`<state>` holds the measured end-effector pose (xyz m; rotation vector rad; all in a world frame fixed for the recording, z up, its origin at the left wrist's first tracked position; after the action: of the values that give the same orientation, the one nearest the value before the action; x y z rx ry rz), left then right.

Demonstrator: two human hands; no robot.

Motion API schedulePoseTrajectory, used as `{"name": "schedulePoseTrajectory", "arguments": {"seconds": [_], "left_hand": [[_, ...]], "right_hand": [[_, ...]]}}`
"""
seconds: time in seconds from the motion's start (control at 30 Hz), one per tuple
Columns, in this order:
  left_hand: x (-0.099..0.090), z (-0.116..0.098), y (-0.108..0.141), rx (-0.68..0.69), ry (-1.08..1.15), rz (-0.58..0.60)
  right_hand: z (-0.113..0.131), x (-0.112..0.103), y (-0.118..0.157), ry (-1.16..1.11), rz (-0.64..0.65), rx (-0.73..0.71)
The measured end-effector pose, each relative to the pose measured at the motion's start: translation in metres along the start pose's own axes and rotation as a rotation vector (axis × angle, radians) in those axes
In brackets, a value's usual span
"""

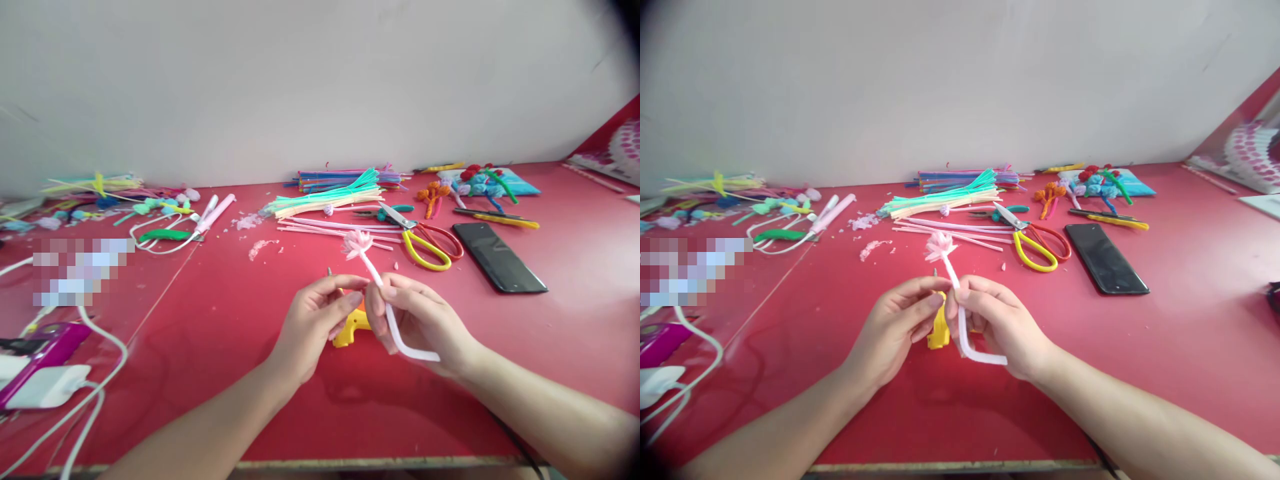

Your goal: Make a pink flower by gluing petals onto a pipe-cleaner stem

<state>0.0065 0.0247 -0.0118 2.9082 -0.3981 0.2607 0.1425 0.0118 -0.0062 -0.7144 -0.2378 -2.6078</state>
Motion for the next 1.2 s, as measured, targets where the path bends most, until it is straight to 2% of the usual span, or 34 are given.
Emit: {"name": "schedulePoseTrajectory", "arguments": {"seconds": [0.2, 0.3, 0.37, 0.47, 0.53, 0.63, 0.83, 1.2], "left_hand": [[0.001, -0.005, 0.000, -0.025, 0.144, 0.014], [0.003, -0.005, 0.001, -0.063, 0.170, 0.054], [0.002, -0.005, 0.001, -0.069, 0.194, 0.040], [0.000, -0.002, 0.000, -0.079, 0.212, 0.024], [0.002, 0.000, 0.000, -0.103, 0.218, 0.057], [0.005, 0.001, 0.001, -0.125, 0.212, 0.105], [0.008, 0.000, 0.002, -0.153, 0.189, 0.121], [0.010, 0.001, 0.004, -0.169, 0.115, 0.128]], "right_hand": [[-0.011, 0.007, -0.001, 0.079, 0.048, 0.076], [-0.011, 0.011, 0.000, 0.277, 0.093, 0.078], [-0.003, 0.009, 0.002, 0.561, 0.048, -0.045], [0.018, 0.004, 0.006, 0.972, -0.173, -0.397], [0.027, 0.001, 0.009, 1.114, -0.279, -0.581], [0.031, 0.000, 0.008, 1.240, -0.294, -0.710], [0.028, -0.001, 0.008, 1.366, -0.296, -0.741], [0.026, -0.001, 0.009, 1.404, -0.294, -0.740]]}}
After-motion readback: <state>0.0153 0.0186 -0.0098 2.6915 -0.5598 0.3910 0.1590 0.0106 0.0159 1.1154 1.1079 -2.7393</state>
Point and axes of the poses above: each hand's wrist, its own y-axis away from the middle knuckle, its own x-axis out of the palm, z = x × y, the point moved 4 cm from there along -y, towards the middle knuckle, and after that the axes turned 1 degree about -y, right-handed, at the moved point
